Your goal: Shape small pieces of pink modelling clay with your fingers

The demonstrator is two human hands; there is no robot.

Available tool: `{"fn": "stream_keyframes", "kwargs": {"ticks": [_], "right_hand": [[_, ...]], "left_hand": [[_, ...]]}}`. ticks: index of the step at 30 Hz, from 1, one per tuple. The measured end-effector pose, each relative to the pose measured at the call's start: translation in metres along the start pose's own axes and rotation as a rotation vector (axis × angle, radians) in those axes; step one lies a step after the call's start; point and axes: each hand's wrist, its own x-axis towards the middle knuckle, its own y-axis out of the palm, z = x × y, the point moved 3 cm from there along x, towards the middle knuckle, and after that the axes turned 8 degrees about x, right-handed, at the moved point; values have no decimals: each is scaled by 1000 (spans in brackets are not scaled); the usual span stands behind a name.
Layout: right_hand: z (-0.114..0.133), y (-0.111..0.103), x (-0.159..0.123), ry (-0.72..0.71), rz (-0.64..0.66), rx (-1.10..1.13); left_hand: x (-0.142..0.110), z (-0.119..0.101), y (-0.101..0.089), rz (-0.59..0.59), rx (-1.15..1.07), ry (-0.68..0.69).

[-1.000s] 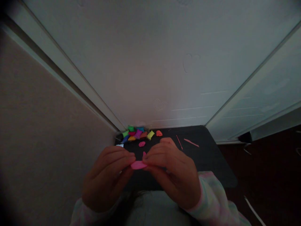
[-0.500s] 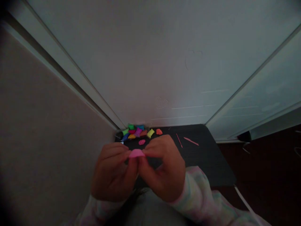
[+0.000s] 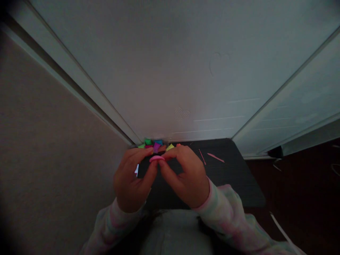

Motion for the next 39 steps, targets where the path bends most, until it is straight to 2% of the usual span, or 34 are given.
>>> {"fn": "stream_keyframes", "kwargs": {"ticks": [7,14,17,22,28,34,39], "right_hand": [[5,-4,1,-122,29,-112],[10,2,-4,-226,-78,-53],[10,3,-5,-230,-94,0],[9,-5,0,-217,-65,-53],[10,-9,5,-305,50,-62],[9,-5,2,-340,-49,-145],[10,-1,0,-296,-99,-63]], "left_hand": [[0,1,-6,45,23,51],[0,-8,-10,-120,-2,51],[-1,-10,-11,-121,28,70],[0,-12,-11,-81,54,131],[-1,-11,-9,-67,35,123],[-1,-14,-7,-77,2,105],[-1,-15,-8,-82,-5,93]]}}
